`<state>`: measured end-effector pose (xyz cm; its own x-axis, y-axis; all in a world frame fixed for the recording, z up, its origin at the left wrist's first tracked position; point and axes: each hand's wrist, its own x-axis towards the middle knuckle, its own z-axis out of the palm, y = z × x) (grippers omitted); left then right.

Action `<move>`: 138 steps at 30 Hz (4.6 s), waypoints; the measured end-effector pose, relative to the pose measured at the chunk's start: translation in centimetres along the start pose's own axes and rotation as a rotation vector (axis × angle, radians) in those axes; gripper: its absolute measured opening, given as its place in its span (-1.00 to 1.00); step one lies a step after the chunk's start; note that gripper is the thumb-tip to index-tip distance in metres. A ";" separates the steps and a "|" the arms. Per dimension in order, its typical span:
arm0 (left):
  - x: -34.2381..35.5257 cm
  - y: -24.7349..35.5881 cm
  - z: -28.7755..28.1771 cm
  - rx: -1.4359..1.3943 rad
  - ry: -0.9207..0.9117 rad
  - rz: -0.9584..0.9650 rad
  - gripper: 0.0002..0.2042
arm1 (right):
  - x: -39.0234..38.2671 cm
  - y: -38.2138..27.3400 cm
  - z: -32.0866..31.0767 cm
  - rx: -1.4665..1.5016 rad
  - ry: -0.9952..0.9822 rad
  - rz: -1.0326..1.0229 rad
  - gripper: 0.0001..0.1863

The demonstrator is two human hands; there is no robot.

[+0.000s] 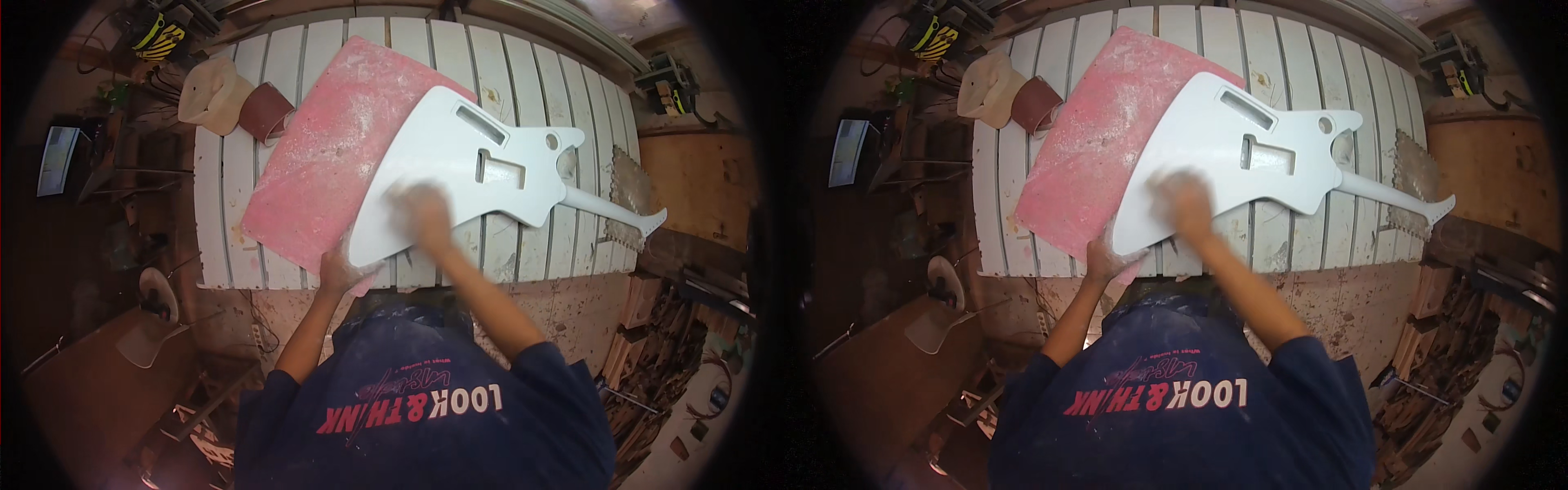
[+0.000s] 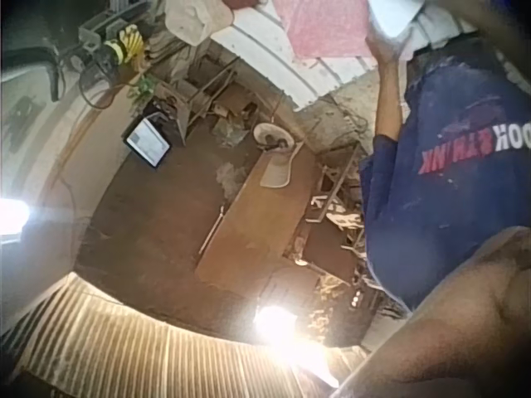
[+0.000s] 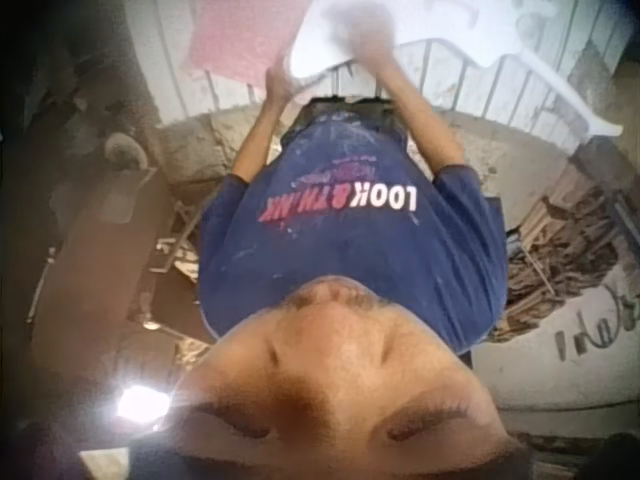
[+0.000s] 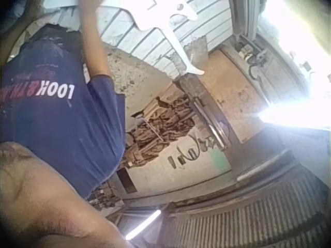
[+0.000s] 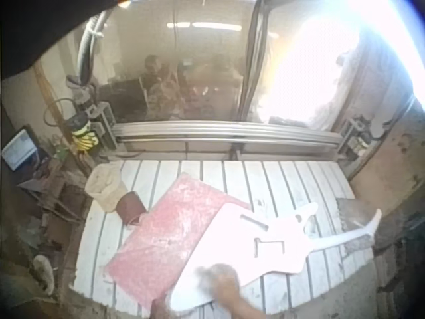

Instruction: The person sands the white-painted surface of a guitar body and neck by hand with a piece of sandpaper.

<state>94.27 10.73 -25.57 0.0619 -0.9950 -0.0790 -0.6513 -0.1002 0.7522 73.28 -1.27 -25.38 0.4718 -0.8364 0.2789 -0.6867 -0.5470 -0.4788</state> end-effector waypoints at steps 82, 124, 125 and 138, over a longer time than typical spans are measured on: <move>-0.2 -1.0 1.6 0.010 0.094 0.076 0.02 | -2.1 20.0 -13.2 -0.347 0.386 0.719 -0.45; 0.1 -1.4 2.1 0.106 0.143 0.109 -0.02 | 6.8 12.0 -7.3 -0.272 0.191 0.483 -0.52; 0.0 -1.2 2.0 0.096 0.156 0.128 -0.01 | 8.1 12.1 -7.6 -0.267 0.235 0.602 -0.52; 0.7 -1.2 1.9 0.110 0.136 0.090 0.06 | 6.4 5.4 0.2 -0.266 0.044 0.267 -0.56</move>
<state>93.65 10.19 -27.73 0.0968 -0.9921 0.0803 -0.7371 -0.0172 0.6755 72.70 -9.54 -26.29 0.2366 -0.9483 0.2117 -0.9045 -0.2945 -0.3083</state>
